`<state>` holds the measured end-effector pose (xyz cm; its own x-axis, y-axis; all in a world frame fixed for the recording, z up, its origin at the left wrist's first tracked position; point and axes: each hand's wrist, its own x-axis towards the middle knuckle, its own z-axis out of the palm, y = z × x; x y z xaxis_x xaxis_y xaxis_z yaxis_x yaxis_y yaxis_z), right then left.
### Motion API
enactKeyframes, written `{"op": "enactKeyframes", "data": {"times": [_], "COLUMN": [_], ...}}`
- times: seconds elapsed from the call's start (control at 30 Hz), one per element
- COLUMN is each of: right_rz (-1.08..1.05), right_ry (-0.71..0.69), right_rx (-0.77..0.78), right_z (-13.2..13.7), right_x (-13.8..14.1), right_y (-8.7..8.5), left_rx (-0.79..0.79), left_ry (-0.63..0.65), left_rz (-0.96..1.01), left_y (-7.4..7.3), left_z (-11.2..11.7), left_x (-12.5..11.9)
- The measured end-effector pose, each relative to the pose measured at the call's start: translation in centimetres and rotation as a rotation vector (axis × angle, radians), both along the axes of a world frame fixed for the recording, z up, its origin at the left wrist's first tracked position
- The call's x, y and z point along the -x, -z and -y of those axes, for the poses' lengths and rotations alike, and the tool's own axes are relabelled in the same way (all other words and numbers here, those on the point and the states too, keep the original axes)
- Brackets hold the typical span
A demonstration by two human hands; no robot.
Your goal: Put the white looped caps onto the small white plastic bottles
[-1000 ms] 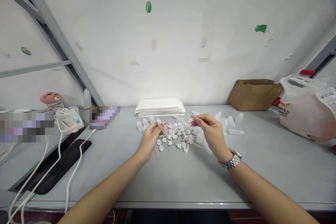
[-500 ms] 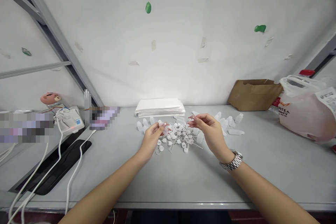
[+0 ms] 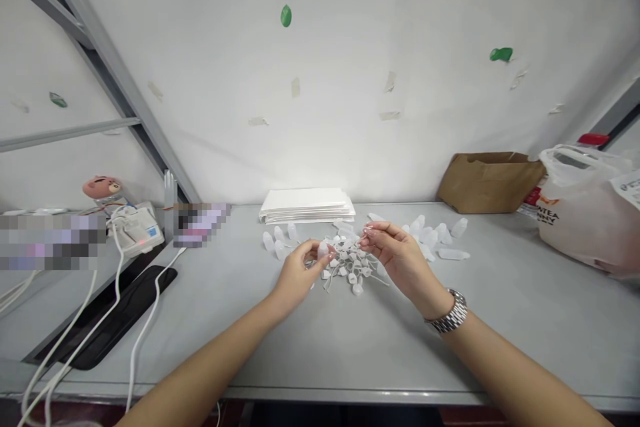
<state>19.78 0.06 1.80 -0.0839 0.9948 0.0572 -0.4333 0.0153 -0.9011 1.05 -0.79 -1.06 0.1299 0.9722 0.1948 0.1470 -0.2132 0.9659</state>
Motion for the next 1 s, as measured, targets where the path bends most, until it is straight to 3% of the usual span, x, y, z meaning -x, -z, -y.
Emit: {"op": "enactKeyframes", "data": {"times": [0.2, 0.53, 0.83, 1.0], "right_rz": [-0.064, -0.055, -0.023, 0.011], "right_ry": [-0.124, -0.232, -0.178, -0.104], "right_rx": [0.047, 0.139, 0.126, 0.086], "right_z": [0.2, 0.7, 0.7, 0.8], "right_x": [0.1, 0.8, 1.0, 1.1], "right_y": [0.0, 0.5, 0.5, 0.5], "left_rx": [0.026, -0.071, -0.043, -0.109], "left_ry": [0.037, 0.003, 0.105, 0.088], "left_rz": [-0.09, -0.18, -0.162, -0.228], "left_y": [-0.1, 0.6, 0.1, -0.1], "left_z": [0.6, 0.5, 1.0, 1.1], "left_x": [-0.3, -0.3, -0.2, -0.1]}}
